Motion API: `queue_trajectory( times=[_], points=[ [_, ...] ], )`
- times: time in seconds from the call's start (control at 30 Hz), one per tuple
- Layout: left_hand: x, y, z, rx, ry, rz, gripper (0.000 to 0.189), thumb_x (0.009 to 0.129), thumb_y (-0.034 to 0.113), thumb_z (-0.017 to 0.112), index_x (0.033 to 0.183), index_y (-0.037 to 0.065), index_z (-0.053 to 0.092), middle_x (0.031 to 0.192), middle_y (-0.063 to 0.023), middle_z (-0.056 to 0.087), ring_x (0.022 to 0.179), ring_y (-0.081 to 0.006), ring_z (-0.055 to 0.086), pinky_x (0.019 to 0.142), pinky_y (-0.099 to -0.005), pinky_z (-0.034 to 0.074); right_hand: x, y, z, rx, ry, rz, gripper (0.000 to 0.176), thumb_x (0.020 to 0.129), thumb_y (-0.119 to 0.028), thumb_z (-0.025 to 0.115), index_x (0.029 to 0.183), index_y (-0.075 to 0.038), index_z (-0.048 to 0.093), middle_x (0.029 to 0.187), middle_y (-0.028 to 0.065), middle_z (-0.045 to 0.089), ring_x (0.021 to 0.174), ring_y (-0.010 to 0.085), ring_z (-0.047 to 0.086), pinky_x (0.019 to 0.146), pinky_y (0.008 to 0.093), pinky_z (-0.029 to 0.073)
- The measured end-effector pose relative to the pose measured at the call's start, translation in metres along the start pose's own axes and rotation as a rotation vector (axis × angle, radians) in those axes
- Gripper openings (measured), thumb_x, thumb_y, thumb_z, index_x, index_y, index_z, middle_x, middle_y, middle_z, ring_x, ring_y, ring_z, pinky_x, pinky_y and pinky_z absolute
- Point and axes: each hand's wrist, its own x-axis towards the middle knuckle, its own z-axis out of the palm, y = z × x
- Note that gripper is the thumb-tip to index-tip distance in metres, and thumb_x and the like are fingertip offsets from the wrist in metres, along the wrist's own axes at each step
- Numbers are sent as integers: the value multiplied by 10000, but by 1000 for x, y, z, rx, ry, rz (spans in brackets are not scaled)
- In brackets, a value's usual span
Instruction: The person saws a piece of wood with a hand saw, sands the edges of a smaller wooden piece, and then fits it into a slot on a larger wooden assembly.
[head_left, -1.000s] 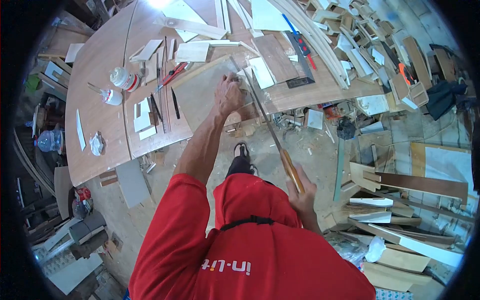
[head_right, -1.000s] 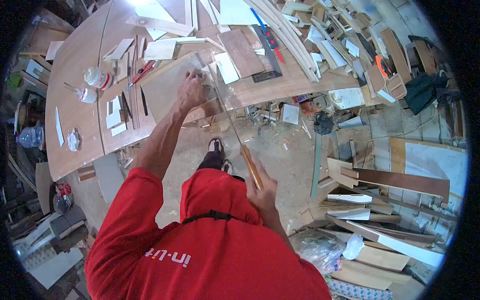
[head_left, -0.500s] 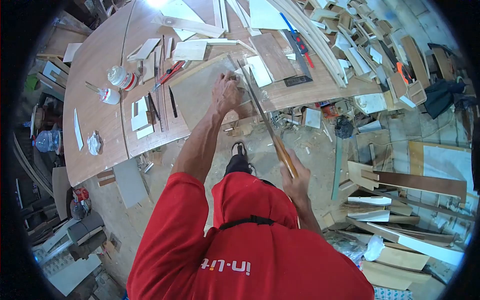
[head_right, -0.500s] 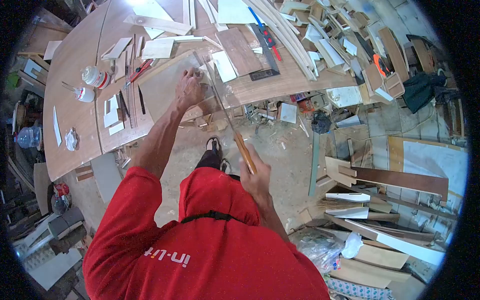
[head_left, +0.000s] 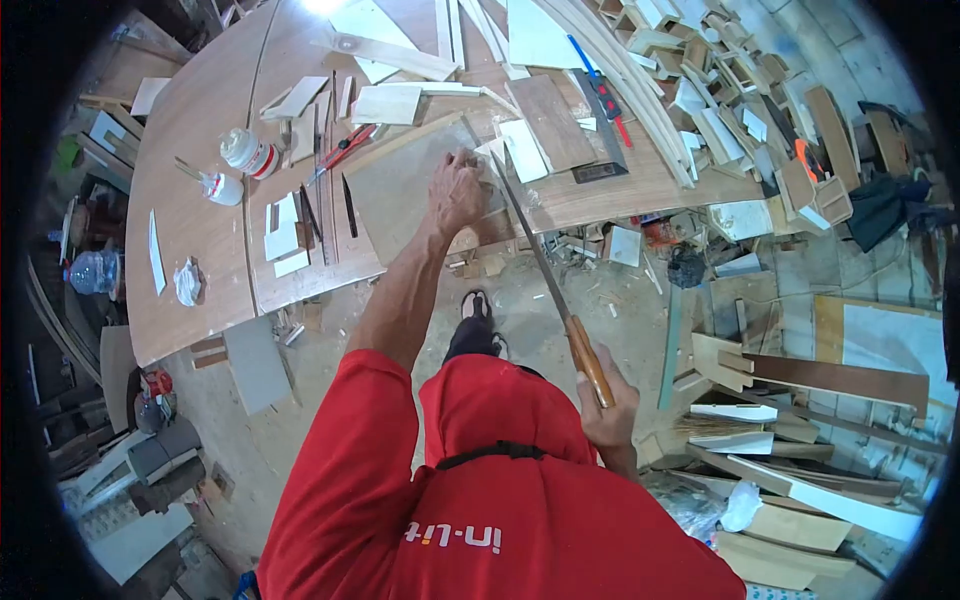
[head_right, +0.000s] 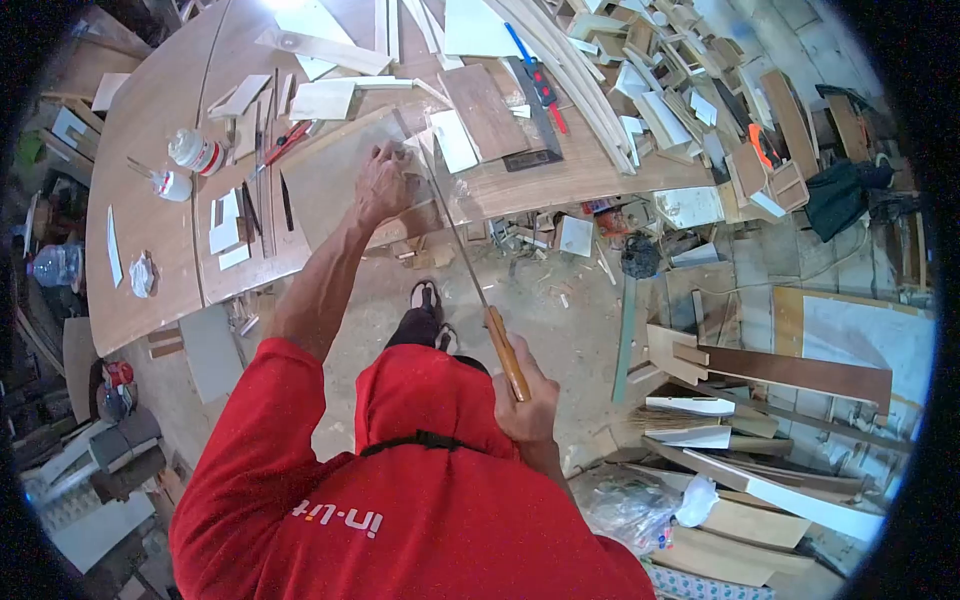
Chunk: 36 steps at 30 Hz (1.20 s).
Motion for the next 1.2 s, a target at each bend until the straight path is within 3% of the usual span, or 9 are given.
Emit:
queue_trajectory(
  times=[0.1,0.3,0.4,0.47,0.73,0.83,0.93,1.13,1.2],
  points=[
    [0,16,-19,-9,-67,-83,478,730,236,664,1142,-4,634,1128,-184,590,1110,-312,507,973,-428,376,10,3,10,-97,-45,177,387,881,-67,566,1251,40,532,1006,191,665,852,197,655,763,295,499],
    [-1,2,-3,55,55,35,365,689,236,678,998,43,694,1095,-146,576,1001,-340,527,876,-407,459,-12,9,5,-4,41,25,365,876,-60,563,1233,8,548,972,178,663,876,185,658,762,292,501],
    [0,5,-9,48,-48,-22,459,707,214,681,1120,17,645,1126,-167,575,1086,-321,511,956,-430,405,9,7,14,-12,-24,192,388,859,-48,565,1246,-13,553,1004,177,673,906,192,671,770,293,507],
    [6,-4,-2,47,-24,8,466,707,214,687,1127,17,643,1126,-164,571,1079,-329,509,942,-428,416,-9,24,14,-58,36,49,413,846,-53,581,1257,-20,552,1016,175,682,902,205,686,756,296,515],
    [2,8,-13,41,-54,-44,475,713,238,714,1133,28,649,1167,-150,544,1049,-358,501,896,-427,457,-6,24,18,-66,-1,173,415,836,-77,588,1242,6,560,998,174,691,871,220,697,758,293,521],
    [-2,7,-10,54,69,-20,334,691,227,690,964,34,702,1109,-145,573,1001,-334,518,879,-410,451,-30,26,6,-7,102,-63,406,843,-105,584,1229,19,562,995,203,673,897,219,689,773,301,519],
    [-4,12,-8,6,74,6,336,692,231,686,964,34,702,1110,-150,574,990,-335,524,883,-411,448,-3,27,18,-60,2,191,412,836,-102,581,1229,22,561,1023,209,666,931,217,683,803,305,515],
    [-1,2,-4,71,88,39,338,698,226,673,972,29,697,1081,-152,574,982,-333,527,873,-401,450,-32,41,9,-23,123,-125,411,845,-124,600,1220,39,556,898,207,662,798,201,688,697,321,517],
    [-2,5,-3,61,97,34,353,702,233,672,985,24,689,1072,-156,571,994,-334,522,871,-398,449,-13,31,14,-32,74,17,409,847,-125,599,1219,40,558,919,199,670,823,188,688,715,314,519]
  ],
)
